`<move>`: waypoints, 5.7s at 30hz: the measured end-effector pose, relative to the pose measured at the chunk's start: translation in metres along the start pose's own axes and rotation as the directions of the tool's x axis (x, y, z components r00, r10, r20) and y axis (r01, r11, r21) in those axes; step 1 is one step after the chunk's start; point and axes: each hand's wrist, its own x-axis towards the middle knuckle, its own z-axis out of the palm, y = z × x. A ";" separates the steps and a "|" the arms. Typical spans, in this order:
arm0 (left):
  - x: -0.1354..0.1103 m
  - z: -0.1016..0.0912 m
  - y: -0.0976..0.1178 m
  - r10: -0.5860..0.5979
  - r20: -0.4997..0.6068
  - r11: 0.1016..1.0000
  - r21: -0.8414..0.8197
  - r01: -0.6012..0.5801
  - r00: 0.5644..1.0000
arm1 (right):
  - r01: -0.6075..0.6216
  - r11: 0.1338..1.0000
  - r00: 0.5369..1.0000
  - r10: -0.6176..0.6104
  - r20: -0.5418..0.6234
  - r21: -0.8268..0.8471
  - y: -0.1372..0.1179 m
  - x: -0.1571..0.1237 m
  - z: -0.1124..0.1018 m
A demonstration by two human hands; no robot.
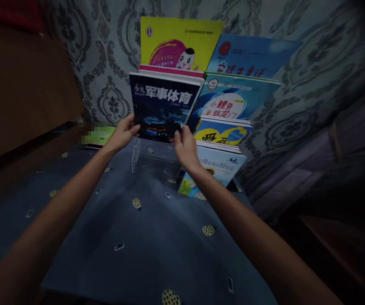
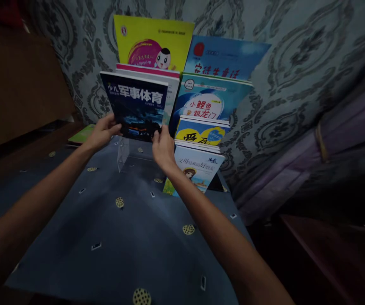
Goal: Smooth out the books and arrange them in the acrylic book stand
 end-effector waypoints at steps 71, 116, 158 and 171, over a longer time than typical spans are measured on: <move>-0.001 0.003 0.008 0.114 -0.115 0.718 0.696 -0.002 0.987 | -0.058 0.996 0.989 0.048 -0.137 -0.069 0.001 -0.045 0.037; -0.011 0.021 0.066 -0.227 -0.080 0.248 0.959 0.137 0.971 | -0.035 0.987 0.997 0.024 -0.072 -0.159 0.001 -0.055 0.039; -0.046 -0.101 -0.099 -0.496 -0.299 0.063 0.924 0.378 0.815 | -0.176 0.951 0.852 0.018 0.523 0.255 -0.032 -0.211 0.026; -0.022 -0.126 -0.088 -0.527 -0.225 0.024 0.960 0.279 0.820 | -0.152 0.943 0.838 -0.035 0.545 0.294 -0.029 -0.213 0.024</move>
